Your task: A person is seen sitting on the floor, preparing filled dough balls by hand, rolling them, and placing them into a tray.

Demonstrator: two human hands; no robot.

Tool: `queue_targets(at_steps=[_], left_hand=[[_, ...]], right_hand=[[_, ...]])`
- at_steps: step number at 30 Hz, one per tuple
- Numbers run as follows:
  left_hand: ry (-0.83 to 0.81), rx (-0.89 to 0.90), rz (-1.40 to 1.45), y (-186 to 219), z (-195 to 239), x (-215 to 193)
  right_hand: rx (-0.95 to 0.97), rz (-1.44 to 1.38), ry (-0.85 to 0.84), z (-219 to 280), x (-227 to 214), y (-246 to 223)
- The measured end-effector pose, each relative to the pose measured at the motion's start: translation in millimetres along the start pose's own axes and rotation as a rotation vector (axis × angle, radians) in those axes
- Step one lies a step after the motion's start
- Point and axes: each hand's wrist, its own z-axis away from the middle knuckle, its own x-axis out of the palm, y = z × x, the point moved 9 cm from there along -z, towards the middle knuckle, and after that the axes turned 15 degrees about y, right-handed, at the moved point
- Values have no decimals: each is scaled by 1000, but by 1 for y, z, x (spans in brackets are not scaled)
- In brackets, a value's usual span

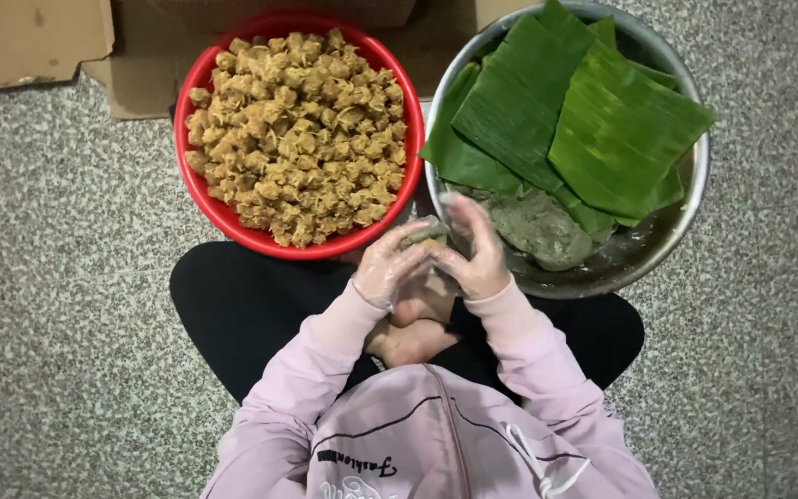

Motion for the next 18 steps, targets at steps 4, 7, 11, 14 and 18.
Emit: queue_targets(at_steps=[4,7,11,14,18], left_hand=[[-48,156,-48,-2,-1,4],[-102,485,-312,16,8,12],[-291,383,-437,16,31,33],[-220,-107,55,-18,-12,0],[-204,785,-798,38,43,43]], right_hand=[[125,-227,-127,2,7,2],[-76,-34,-86,5,0,2],[-254,129,25,0,-8,-8],[-196,60,37,-2,-19,1],[-124,-50,43,-5,-33,-6]])
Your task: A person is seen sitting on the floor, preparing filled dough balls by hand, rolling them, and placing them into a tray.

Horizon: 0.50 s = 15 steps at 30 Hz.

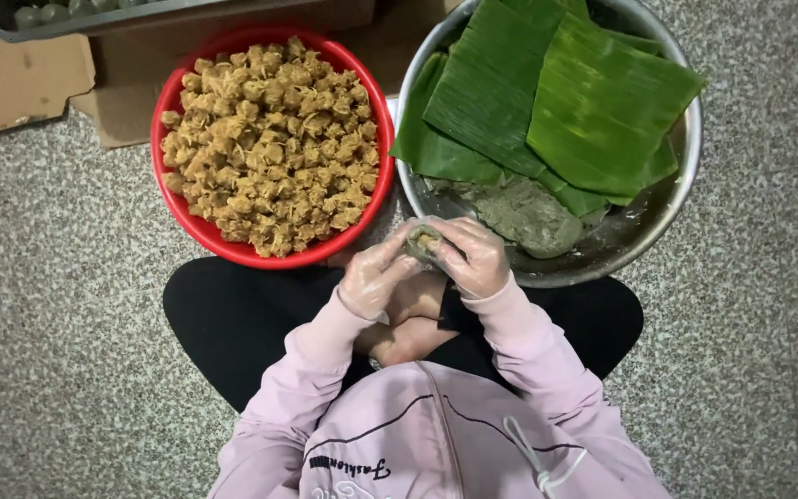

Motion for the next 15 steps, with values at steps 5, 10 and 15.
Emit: queue_targets(at_steps=[5,10,15], left_hand=[[-9,-337,417,-33,0,12],[-121,-242,327,13,1,23],[-376,-477,893,-57,11,63]], right_hand=[[-52,-26,16,-1,-5,-19],[-58,77,-162,17,-5,-17],[-208,357,-178,24,-2,-21]])
